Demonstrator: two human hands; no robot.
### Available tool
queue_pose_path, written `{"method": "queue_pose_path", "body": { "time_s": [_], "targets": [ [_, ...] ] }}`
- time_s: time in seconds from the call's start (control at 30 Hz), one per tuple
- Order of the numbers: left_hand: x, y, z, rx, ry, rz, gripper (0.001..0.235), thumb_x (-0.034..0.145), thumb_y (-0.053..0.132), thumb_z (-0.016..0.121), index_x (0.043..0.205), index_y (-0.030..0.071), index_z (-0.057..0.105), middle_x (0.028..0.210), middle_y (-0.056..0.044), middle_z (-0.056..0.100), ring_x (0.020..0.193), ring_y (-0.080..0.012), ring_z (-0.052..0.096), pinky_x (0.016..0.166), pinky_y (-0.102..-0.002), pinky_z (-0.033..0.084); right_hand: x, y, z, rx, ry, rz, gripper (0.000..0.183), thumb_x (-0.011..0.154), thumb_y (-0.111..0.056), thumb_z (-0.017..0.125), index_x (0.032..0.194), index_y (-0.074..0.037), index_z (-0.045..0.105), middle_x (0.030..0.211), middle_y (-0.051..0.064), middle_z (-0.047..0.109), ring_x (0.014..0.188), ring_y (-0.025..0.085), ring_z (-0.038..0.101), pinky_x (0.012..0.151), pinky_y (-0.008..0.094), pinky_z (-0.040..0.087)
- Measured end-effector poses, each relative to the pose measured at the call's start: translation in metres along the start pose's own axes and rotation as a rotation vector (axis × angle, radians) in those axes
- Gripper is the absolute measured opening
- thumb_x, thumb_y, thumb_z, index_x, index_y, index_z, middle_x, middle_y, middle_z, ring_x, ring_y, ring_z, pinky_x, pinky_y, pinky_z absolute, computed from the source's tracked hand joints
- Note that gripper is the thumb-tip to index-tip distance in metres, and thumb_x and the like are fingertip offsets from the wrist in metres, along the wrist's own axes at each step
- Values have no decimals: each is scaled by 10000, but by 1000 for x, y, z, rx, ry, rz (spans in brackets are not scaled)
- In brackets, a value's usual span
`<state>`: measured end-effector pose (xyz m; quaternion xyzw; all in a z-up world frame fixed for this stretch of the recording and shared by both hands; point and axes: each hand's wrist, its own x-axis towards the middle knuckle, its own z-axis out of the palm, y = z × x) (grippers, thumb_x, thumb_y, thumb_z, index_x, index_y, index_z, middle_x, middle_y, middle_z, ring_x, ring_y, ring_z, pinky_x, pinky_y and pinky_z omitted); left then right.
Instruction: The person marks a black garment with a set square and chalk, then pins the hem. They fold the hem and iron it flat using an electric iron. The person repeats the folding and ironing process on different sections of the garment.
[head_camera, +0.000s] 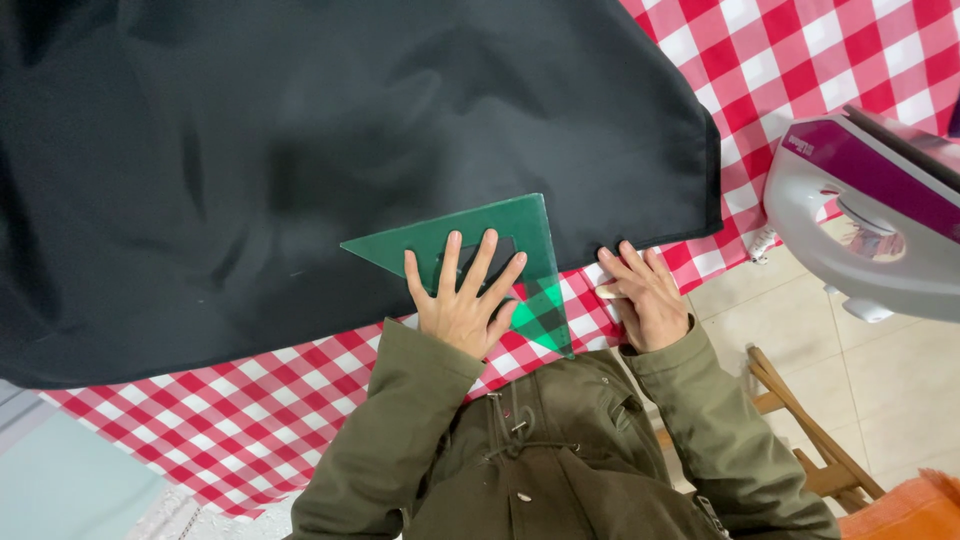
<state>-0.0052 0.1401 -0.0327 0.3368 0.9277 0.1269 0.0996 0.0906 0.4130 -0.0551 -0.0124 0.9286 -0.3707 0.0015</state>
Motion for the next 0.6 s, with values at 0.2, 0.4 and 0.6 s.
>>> {"method": "queue_pose_path", "body": {
  "time_s": [0.2, 0.4, 0.6],
  "targets": [
    [-1, 0, 0, 3, 8, 7, 607, 999, 481, 666, 1568, 373, 483, 1688, -20, 322, 1558, -353, 257, 1152, -817, 122, 0, 0, 0, 13, 2, 2, 309, 853, 97, 714, 1095, -69, 617, 1420, 116, 642, 1419, 335, 546, 1221, 541, 384],
    [-1, -1, -1, 0, 20, 17, 609, 1005, 480, 668, 1573, 369, 477, 1690, -25, 311, 1558, -355, 248, 1146, -819, 114, -1, 1, 0, 12, -6, 3, 333, 837, 106, 706, 1100, -76, 612, 1426, 119, 638, 1418, 343, 546, 1216, 545, 385],
    [0, 0, -6, 2, 9, 14, 620, 1002, 482, 674, 1578, 372, 474, 1692, -25, 309, 1562, -349, 249, 1152, -815, 116, 0, 0, 0, 25, 1, 1, 331, 844, 102, 716, 1107, -66, 607, 1427, 123, 635, 1417, 344, 544, 1217, 548, 382]
  ]
}}
